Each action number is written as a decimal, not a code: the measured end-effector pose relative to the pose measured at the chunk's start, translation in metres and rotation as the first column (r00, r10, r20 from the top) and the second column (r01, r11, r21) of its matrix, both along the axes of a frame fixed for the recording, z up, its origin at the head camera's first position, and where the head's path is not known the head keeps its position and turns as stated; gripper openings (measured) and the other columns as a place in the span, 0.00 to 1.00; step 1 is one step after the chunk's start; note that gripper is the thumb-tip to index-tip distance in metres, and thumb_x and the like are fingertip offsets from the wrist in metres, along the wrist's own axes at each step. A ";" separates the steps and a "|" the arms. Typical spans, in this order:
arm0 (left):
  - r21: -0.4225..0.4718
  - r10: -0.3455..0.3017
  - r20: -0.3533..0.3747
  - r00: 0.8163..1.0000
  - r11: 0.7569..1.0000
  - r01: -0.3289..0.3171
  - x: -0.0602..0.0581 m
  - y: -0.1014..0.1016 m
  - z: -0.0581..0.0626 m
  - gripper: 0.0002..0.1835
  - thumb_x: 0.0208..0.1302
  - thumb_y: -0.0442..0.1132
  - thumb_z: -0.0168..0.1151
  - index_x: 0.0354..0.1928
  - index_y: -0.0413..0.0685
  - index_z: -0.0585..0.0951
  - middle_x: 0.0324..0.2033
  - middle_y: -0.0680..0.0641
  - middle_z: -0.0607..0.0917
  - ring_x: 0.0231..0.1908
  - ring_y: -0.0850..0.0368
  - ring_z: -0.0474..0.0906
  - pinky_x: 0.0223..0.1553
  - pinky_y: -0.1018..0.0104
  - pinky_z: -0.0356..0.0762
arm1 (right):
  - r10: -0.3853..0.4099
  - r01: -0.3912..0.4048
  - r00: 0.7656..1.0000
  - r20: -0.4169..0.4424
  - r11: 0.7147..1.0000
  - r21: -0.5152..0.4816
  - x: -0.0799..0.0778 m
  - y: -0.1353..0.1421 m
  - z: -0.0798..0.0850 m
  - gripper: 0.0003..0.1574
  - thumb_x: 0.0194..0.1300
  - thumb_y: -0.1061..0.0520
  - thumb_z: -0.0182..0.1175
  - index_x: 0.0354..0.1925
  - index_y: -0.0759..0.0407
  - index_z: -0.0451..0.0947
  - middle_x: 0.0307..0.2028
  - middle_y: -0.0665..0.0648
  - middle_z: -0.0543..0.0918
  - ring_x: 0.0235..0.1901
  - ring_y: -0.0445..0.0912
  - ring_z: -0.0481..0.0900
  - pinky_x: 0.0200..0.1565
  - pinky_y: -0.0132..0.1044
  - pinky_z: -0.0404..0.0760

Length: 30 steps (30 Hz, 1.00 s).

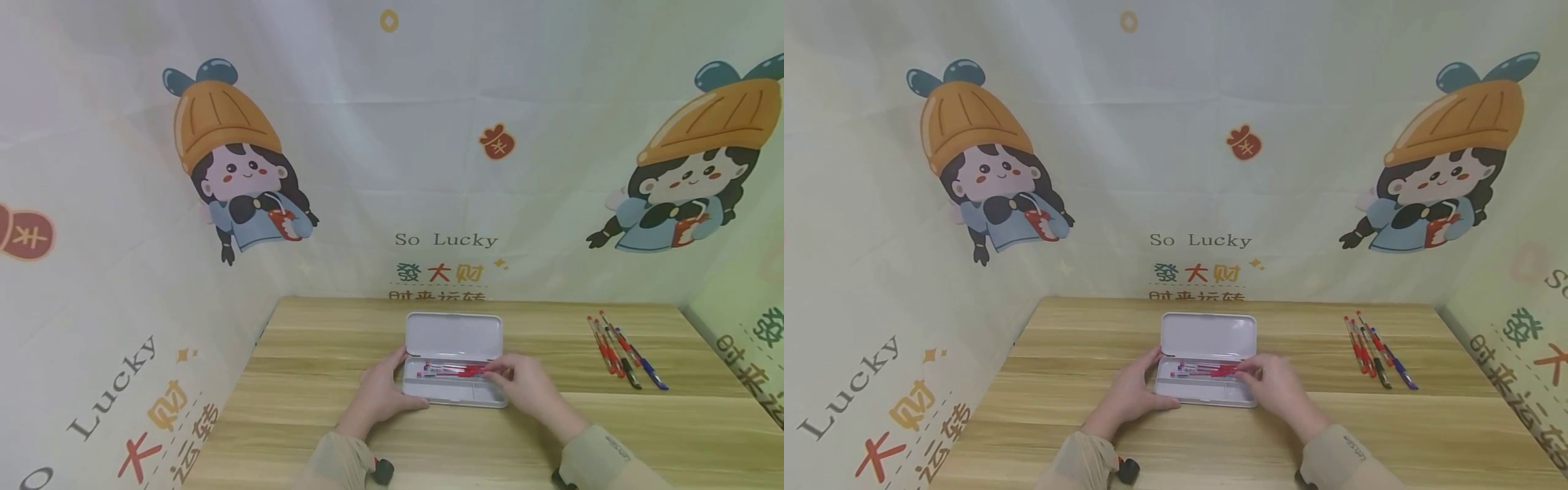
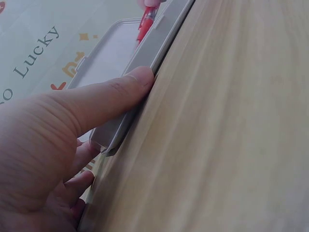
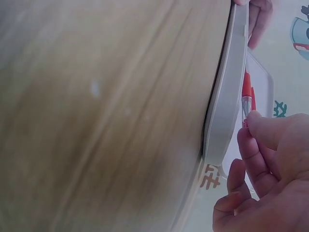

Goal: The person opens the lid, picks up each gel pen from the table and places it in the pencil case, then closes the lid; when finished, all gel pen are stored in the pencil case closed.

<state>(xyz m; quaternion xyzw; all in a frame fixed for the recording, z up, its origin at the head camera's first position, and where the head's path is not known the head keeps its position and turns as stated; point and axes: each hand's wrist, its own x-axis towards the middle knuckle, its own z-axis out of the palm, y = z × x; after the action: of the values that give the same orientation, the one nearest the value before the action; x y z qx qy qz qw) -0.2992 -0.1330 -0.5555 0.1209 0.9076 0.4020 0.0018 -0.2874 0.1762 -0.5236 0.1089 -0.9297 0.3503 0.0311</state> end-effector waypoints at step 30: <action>-0.016 0.008 0.026 1.000 1.000 -0.007 0.000 0.000 0.000 0.68 0.41 0.56 0.93 0.86 0.52 0.65 0.81 0.45 0.75 0.81 0.35 0.68 0.85 0.29 0.56 | 0.016 -0.015 1.000 -0.017 0.999 0.049 0.002 0.005 -0.004 0.06 0.72 0.57 0.72 0.45 0.52 0.94 0.50 0.59 0.94 0.52 0.57 0.90 0.58 0.58 0.89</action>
<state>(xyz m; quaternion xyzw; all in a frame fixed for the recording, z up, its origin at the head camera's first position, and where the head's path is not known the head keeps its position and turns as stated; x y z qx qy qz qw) -0.2992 -0.1329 -0.5553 0.1122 0.9111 0.3965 0.0133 -0.2858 0.1809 -0.5273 0.1201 -0.9369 0.3267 0.0338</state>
